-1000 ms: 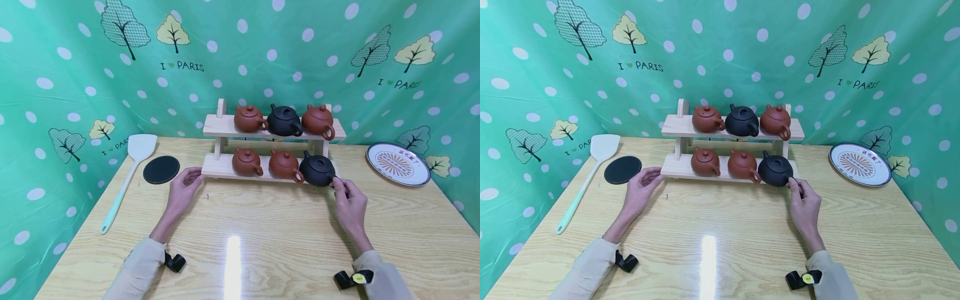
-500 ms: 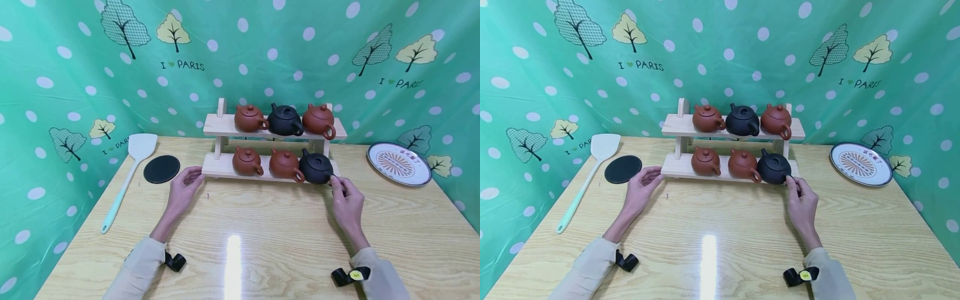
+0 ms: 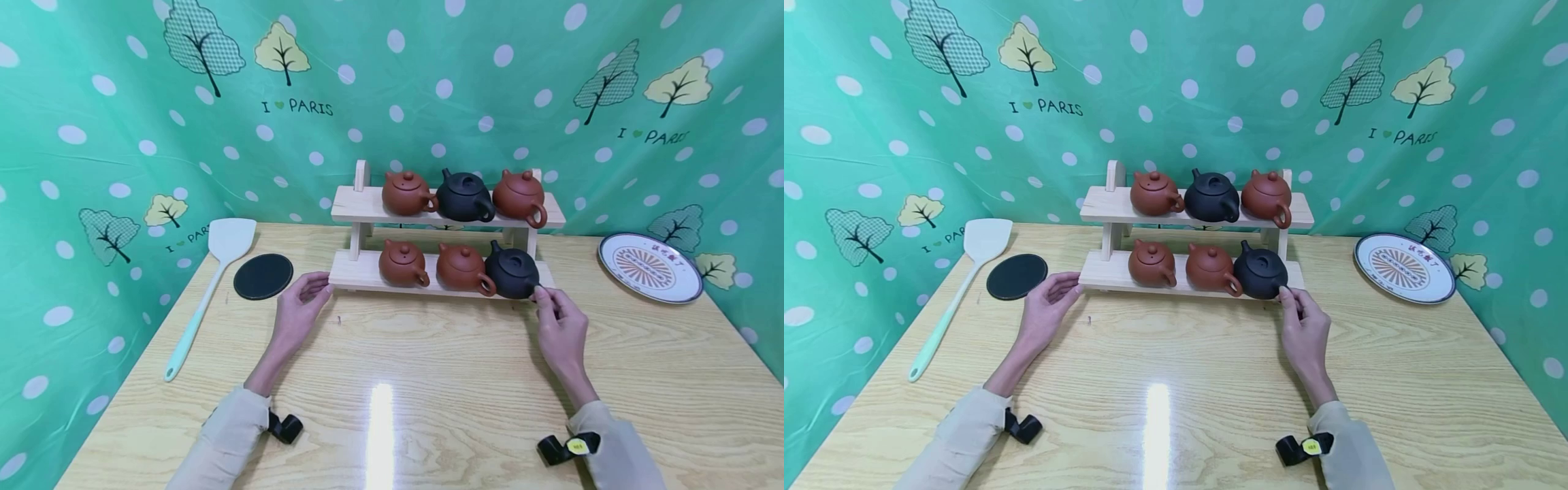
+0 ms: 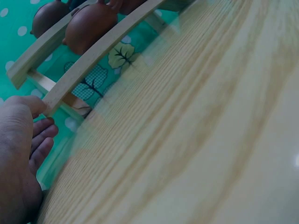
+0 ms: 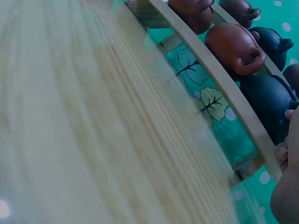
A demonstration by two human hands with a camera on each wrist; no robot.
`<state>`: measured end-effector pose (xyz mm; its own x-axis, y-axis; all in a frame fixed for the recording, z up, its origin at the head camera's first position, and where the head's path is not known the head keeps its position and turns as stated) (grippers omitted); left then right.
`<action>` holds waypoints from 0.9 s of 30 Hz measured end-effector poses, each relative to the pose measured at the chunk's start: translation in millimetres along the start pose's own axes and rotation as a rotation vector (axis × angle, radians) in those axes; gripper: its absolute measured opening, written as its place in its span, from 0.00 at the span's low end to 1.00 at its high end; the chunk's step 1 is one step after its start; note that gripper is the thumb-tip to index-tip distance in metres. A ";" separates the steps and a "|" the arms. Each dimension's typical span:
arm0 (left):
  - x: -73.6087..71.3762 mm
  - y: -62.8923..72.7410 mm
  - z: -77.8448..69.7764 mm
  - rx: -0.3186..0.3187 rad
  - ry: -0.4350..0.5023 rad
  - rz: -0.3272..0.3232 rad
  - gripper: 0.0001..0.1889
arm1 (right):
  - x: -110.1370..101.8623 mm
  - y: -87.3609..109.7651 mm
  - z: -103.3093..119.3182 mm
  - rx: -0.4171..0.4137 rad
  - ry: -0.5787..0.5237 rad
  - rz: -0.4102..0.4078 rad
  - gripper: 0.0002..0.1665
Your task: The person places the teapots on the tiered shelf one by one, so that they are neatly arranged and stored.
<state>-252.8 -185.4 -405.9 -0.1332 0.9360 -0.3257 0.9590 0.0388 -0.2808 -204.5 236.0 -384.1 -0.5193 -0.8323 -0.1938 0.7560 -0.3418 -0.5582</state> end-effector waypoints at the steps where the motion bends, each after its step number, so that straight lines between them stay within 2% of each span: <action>1: -0.1 0.2 -0.1 -0.001 -0.001 0.001 0.16 | -0.1 0.0 -4.9 0.003 0.006 0.000 0.10; 7: -0.4 1.0 -1.0 -0.006 0.001 0.004 0.16 | 0.0 -1.1 -32.2 0.028 0.015 0.005 0.10; 16: 0.6 -0.3 -0.1 -0.005 -0.014 0.005 0.16 | 0.0 -1.9 -34.3 0.074 -0.039 0.055 0.12; 19: 2.1 -3.4 12.4 -0.003 -0.008 -0.001 0.16 | -0.2 -1.3 -36.1 0.112 -0.054 0.077 0.13; 23: 4.8 -7.8 31.5 -0.005 -0.001 -0.004 0.17 | -3.6 -0.4 -42.2 0.203 -0.065 0.098 0.14; 27: 4.1 -8.5 35.5 0.010 -0.015 -0.018 0.18 | -12.0 -1.1 -44.3 0.235 -0.049 0.098 0.17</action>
<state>-270.4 -194.3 -436.8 -0.1544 0.9297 -0.3343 0.9537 0.0519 -0.2961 -216.7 265.7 -416.9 -0.4236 -0.8846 -0.1947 0.8765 -0.3461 -0.3346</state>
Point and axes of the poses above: each hand's wrist, its own y-axis away from the middle knuckle, its own x-axis out of the palm, z = x × y, the point moved 6 cm from there along -y, towards the middle knuckle, and after that the axes turned 5 degrees about -y, right-handed, at the moved point
